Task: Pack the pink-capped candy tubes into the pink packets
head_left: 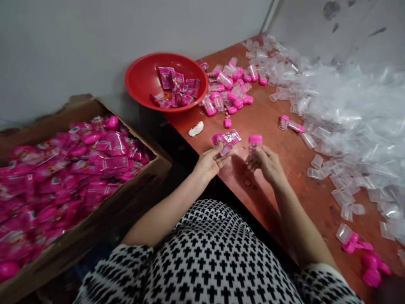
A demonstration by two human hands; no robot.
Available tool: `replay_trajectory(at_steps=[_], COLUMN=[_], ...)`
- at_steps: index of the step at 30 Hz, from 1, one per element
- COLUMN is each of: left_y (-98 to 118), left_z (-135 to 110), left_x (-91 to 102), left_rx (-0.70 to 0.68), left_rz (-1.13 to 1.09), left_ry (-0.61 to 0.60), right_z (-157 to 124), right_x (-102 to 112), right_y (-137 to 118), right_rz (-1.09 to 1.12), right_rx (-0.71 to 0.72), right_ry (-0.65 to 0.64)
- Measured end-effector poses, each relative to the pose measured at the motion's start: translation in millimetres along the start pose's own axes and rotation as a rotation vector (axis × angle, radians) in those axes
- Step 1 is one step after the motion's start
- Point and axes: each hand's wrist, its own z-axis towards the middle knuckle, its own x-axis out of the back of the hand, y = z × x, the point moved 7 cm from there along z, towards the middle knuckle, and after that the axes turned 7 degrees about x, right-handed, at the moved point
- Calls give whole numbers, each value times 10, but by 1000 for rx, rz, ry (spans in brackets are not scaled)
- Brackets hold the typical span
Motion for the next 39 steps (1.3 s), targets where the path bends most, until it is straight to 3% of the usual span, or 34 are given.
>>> replay_trajectory(at_steps=[3,7,16,20,28,35,39], left_y=[-37,-102,-92,-57,-110,-57,-77], left_z=[-11,-51,-200,-225,-232,-216,-232], left_x=[-44,-123,-275,-345,-363,-428,-454], left_rx=[-8,-21,-141,-186,-212,-186,-212], left_rz=[-38,-54,194,259,397,616,687], left_ry=[-30,-86,-247,-328,-285,-373,-407], right_z=[-403,-526,-484,-477,-483,-471,-448], right_x=[-389,-612,-687,-622,-605,-655,-572], right_y=[22,48,162,115,133,176,124], right_rz=[149,153,333,241,185,399,317], right_rx=[-51,-23,-52,49,97,18,76], right_ry=[-46,-22,-40,59,106,-8,75])
